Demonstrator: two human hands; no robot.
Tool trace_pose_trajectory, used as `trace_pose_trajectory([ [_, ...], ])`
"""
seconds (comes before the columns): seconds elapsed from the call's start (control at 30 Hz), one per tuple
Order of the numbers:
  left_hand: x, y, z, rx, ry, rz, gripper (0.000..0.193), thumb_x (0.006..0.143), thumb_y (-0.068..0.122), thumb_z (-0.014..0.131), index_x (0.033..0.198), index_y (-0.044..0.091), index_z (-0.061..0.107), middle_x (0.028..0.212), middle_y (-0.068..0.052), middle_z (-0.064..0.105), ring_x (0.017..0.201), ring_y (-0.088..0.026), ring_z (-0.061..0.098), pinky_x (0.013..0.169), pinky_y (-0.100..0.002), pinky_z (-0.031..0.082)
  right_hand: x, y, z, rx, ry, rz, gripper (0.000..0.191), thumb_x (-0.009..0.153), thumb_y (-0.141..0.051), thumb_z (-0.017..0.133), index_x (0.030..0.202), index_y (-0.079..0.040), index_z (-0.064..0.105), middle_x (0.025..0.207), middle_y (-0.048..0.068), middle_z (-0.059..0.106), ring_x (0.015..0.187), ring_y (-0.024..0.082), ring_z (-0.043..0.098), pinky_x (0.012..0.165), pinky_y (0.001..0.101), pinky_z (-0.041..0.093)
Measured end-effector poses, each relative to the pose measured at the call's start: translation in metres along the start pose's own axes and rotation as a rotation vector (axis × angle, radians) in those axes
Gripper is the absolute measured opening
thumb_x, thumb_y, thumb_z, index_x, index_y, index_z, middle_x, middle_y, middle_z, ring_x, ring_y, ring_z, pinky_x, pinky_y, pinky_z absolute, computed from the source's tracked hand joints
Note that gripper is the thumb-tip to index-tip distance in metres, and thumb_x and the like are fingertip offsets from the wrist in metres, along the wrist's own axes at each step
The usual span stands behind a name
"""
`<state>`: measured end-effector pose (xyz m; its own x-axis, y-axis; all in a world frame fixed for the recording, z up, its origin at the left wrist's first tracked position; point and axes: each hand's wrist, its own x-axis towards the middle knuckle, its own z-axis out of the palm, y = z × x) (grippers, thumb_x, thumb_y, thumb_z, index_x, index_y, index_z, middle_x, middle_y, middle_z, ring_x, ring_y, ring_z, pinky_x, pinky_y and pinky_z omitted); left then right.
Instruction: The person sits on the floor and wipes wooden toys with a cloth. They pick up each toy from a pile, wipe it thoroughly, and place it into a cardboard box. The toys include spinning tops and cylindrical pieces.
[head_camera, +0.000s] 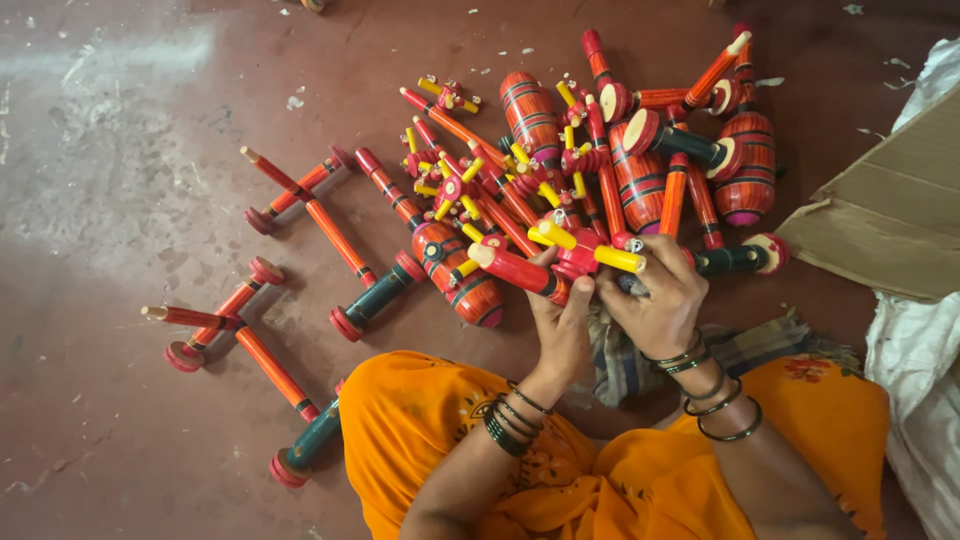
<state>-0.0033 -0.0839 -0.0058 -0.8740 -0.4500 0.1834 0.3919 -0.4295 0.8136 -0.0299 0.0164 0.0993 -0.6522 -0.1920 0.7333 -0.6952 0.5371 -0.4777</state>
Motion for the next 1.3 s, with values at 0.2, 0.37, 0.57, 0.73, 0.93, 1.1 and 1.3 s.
trace_pose_trajectory([
  [0.2,0.002,0.005,0.003,-0.016,-0.005,-0.014,0.059,0.101,0.015,0.069,0.149,0.0,0.037,0.14,-0.008,0.047,0.128,-0.016,0.051,0.113,-0.035,0.042,-0.003,0.005,0.003,0.082,-0.024,0.064,0.031,0.079,-0.005,0.081,0.108,-0.003,0.073,0.106,0.015,0.066,0.09,0.032,0.069,0.079,0.0393,0.056],
  [0.37,0.006,0.014,0.006,-0.022,-0.001,-0.059,0.056,0.101,0.014,0.067,0.147,0.002,0.038,0.133,-0.007,0.054,0.121,-0.015,0.056,0.107,-0.034,0.046,-0.003,0.015,0.006,0.037,-0.014,0.034,0.03,0.078,-0.005,0.081,0.107,-0.001,0.072,0.107,0.015,0.066,0.093,0.032,0.069,0.081,0.0398,0.056],
  [0.57,0.028,0.032,-0.004,-0.375,-0.013,-0.163,0.04,0.102,0.028,0.063,0.134,0.012,0.044,0.097,-0.004,0.056,0.083,-0.013,0.057,0.08,-0.034,0.052,0.007,0.062,-0.035,-0.076,0.049,0.144,0.006,0.094,-0.002,0.081,0.096,-0.006,0.077,0.102,0.006,0.067,0.095,0.021,0.067,0.08,0.0314,0.053],
  [0.73,0.047,0.044,-0.022,-0.713,-0.032,-0.37,0.045,0.107,0.05,0.055,0.126,0.01,0.054,0.092,0.002,0.052,0.077,-0.008,0.046,0.075,-0.028,0.043,0.012,0.107,-0.091,-0.063,0.178,0.297,0.008,0.098,-0.005,0.075,0.106,-0.005,0.076,0.11,0.005,0.061,0.095,0.017,0.064,0.088,0.0304,0.054],
  [0.93,0.042,0.048,-0.02,-0.616,-0.068,-0.428,0.049,0.105,0.059,0.05,0.119,0.013,0.055,0.079,0.003,0.046,0.074,-0.009,0.042,0.074,-0.027,0.042,-0.007,0.153,-0.118,-0.358,0.098,0.313,0.011,0.099,-0.009,0.079,0.107,-0.002,0.077,0.107,0.009,0.063,0.093,0.021,0.067,0.086,0.0326,0.054],
  [1.1,0.04,0.052,-0.018,-0.58,-0.063,-0.453,0.052,0.104,0.062,0.048,0.118,0.013,0.056,0.074,0.004,0.043,0.072,-0.009,0.042,0.075,-0.029,0.045,-0.016,0.172,-0.122,-0.474,0.037,0.243,0.011,0.098,-0.003,0.072,0.108,0.001,0.072,0.103,0.011,0.063,0.093,0.024,0.064,0.086,0.0335,0.053],
  [1.3,0.036,0.045,-0.019,-0.579,-0.102,-0.507,0.058,0.103,0.067,0.046,0.113,0.011,0.056,0.074,0.003,0.045,0.071,-0.013,0.049,0.073,-0.034,0.051,0.004,0.094,-0.093,-0.161,0.021,0.075,0.011,0.107,0.004,0.069,0.113,-0.002,0.075,0.108,0.01,0.07,0.103,0.023,0.067,0.092,0.0325,0.053],
])
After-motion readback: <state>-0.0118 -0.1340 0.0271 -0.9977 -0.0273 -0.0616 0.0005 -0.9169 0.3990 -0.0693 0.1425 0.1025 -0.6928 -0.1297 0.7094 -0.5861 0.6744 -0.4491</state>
